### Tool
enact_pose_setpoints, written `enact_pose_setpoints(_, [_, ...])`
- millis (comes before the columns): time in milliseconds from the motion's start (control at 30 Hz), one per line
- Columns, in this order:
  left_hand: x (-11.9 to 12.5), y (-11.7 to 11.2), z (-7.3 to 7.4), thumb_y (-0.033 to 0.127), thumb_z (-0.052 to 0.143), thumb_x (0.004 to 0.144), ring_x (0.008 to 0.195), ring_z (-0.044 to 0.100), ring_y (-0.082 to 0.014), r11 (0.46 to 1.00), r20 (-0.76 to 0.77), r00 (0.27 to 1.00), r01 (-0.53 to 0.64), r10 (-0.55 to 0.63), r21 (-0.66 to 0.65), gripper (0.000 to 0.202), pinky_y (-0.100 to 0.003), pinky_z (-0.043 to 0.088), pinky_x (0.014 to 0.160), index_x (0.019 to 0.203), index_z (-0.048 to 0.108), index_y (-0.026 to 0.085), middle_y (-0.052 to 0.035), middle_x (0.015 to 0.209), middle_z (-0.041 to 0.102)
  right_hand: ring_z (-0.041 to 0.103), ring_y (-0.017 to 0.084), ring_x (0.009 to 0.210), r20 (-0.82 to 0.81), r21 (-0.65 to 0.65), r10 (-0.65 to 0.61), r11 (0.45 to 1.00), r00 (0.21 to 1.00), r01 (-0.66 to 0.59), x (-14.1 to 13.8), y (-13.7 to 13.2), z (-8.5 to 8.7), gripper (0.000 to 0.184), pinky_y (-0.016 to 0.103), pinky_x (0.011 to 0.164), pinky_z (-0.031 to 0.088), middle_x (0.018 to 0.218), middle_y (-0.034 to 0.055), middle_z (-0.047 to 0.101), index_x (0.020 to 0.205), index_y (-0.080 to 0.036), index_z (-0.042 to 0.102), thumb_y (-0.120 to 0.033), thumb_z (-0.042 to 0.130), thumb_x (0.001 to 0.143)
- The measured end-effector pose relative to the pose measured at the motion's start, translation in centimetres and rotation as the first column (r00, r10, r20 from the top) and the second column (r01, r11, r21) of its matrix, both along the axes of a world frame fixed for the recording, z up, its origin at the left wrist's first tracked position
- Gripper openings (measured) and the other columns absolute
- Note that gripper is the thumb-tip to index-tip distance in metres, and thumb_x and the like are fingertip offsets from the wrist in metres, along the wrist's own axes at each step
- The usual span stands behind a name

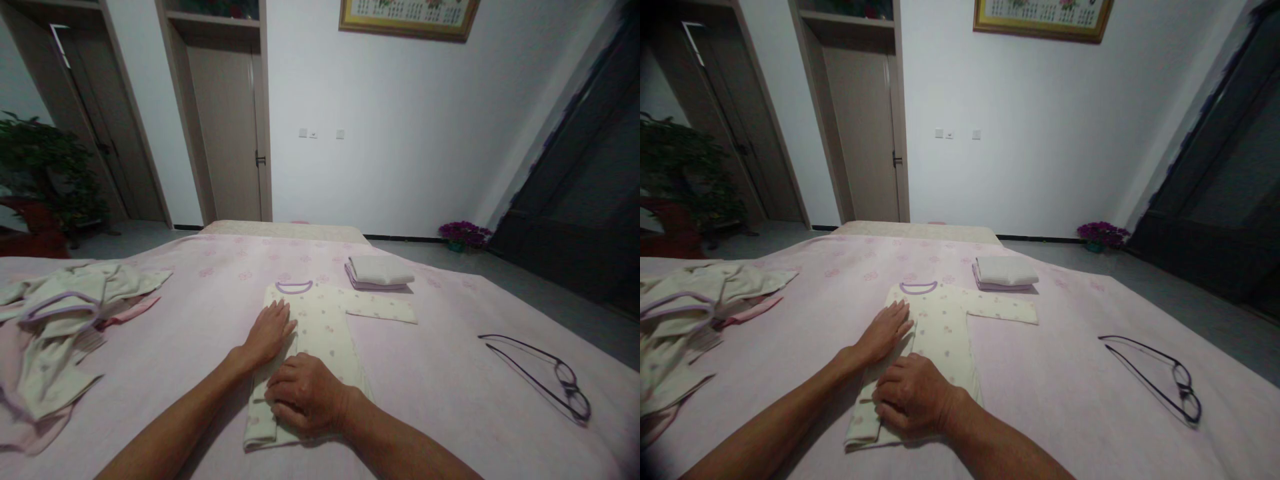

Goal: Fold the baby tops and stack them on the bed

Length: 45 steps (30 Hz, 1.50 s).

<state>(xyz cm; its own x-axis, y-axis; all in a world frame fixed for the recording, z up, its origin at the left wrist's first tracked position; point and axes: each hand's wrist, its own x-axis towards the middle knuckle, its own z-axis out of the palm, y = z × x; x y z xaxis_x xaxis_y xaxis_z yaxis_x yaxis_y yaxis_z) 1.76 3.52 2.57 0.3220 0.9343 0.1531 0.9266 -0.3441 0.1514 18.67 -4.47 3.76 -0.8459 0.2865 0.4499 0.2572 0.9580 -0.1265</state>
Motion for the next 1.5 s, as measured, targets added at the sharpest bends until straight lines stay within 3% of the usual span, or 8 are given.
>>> enact_pose_setpoints(200, [0.5,-3.8,-0.3,0.04,0.041,0.099,0.15,0.021,-0.0336,1.0,-0.075,0.997,0.025,-0.026,-0.013,0.059,-0.049,0.025,0.119,0.151,0.04,0.011,-0.0187,0.161,0.025,0.055,0.014,0.063,-0.204,0.059,-0.055,0.996,0.978,0.068,1.1,1.6,0.5,0.025,0.028,0.066,0.04,0.069,0.0025,0.064,0.074,-0.02,0.061,-0.026,0.046,0.093])
enact_pose_setpoints(333, [1.0,-6.2,0.6,0.044,0.043,0.098,0.149,0.023,-0.0361,0.997,-0.088,0.996,0.026,-0.032,-0.075,0.062,-0.054,0.023,0.119,0.151,0.041,0.013,-0.0189,0.159,0.029,0.056,0.014,0.063,-0.318,-0.086,-0.392,0.919,0.863,0.386,3.9,4.4,1.4,0.032,0.026,0.067,0.039,0.068,0.0025,0.065,0.072,-0.02,0.064,-0.027,0.045,0.097])
enact_pose_setpoints(600, [1.4,-9.2,0.0,0.05,0.041,0.099,0.15,0.018,-0.0335,0.984,-0.047,0.986,0.156,-0.16,-0.089,0.064,-0.054,0.02,0.121,0.154,0.035,0.017,-0.0165,0.161,0.024,0.06,0.022,0.106,-0.146,-0.304,-0.94,0.339,0.308,0.89,14.1,10.7,0.5,0.034,0.031,0.095,0.04,0.113,0.0091,0.071,0.109,-0.019,0.07,-0.03,0.04,0.097])
enact_pose_setpoints(767, [1.2,-9.2,-0.3,0.051,0.041,0.099,0.15,0.02,-0.0344,0.984,-0.045,0.984,0.169,-0.172,-0.056,0.063,-0.057,0.021,0.119,0.154,0.036,0.021,-0.0171,0.161,0.024,0.047,0.03,0.125,-0.043,-0.229,-0.996,-0.068,-0.08,0.971,19.4,11.0,-0.8,0.046,0.041,0.102,0.035,0.138,0.0115,0.057,0.136,-0.019,0.056,-0.028,0.043,0.093])
enact_pose_setpoints(933, [1.4,-9.5,0.0,0.046,0.047,0.097,0.148,0.026,-0.0339,0.983,-0.034,0.983,0.182,-0.183,-0.012,0.057,-0.057,0.024,0.118,0.151,0.042,0.025,-0.0151,0.159,0.033,0.048,0.033,0.123,0.096,-0.236,-0.958,-0.286,-0.271,0.929,22.0,10.9,-1.3,0.054,0.047,0.101,0.036,0.134,0.0188,0.057,0.143,-0.012,0.046,-0.032,0.043,0.093])
enact_pose_setpoints(1300, [0.9,-9.1,-1.0,0.025,0.047,0.097,0.137,0.048,-0.027,0.896,0.353,0.831,0.345,-0.429,0.278,0.041,-0.05,0.042,0.112,0.136,0.057,0.024,-0.0095,0.14,0.06,0.058,0.028,0.109,-0.038,-0.317,-0.978,-0.183,-0.206,0.931,22.1,11.4,-1.5,0.048,0.038,0.089,0.044,0.124,0.0137,0.061,0.135,-0.019,0.055,-0.02,0.045,0.088])
enact_pose_setpoints(1400, [1.5,-8.7,-0.2,0.03,0.048,0.097,0.128,0.056,-0.0262,0.956,0.646,0.706,0.246,-0.289,0.158,0.036,-0.048,0.044,0.11,0.129,0.063,0.025,-0.0099,0.133,0.064,0.06,0.025,0.106,-0.222,-0.384,-0.967,-0.032,-0.126,0.923,20.7,11.8,-1.2,0.047,0.035,0.086,0.046,0.123,0.0117,0.061,0.131,-0.02,0.057,-0.019,0.043,0.087])
enact_pose_setpoints(1500, [2.3,-8.0,1.0,0.041,0.051,0.097,0.124,0.06,-0.0257,0.971,0.899,0.438,0.21,0.011,-0.114,0.041,-0.046,0.047,0.107,0.132,0.06,0.022,-0.0126,0.131,0.065,0.057,0.025,0.111,-0.398,-0.42,-0.917,0.211,0.029,0.883,17.6,12.0,0.0,0.044,0.036,0.094,0.045,0.119,0.0124,0.063,0.123,-0.017,0.062,-0.018,0.044,0.083])
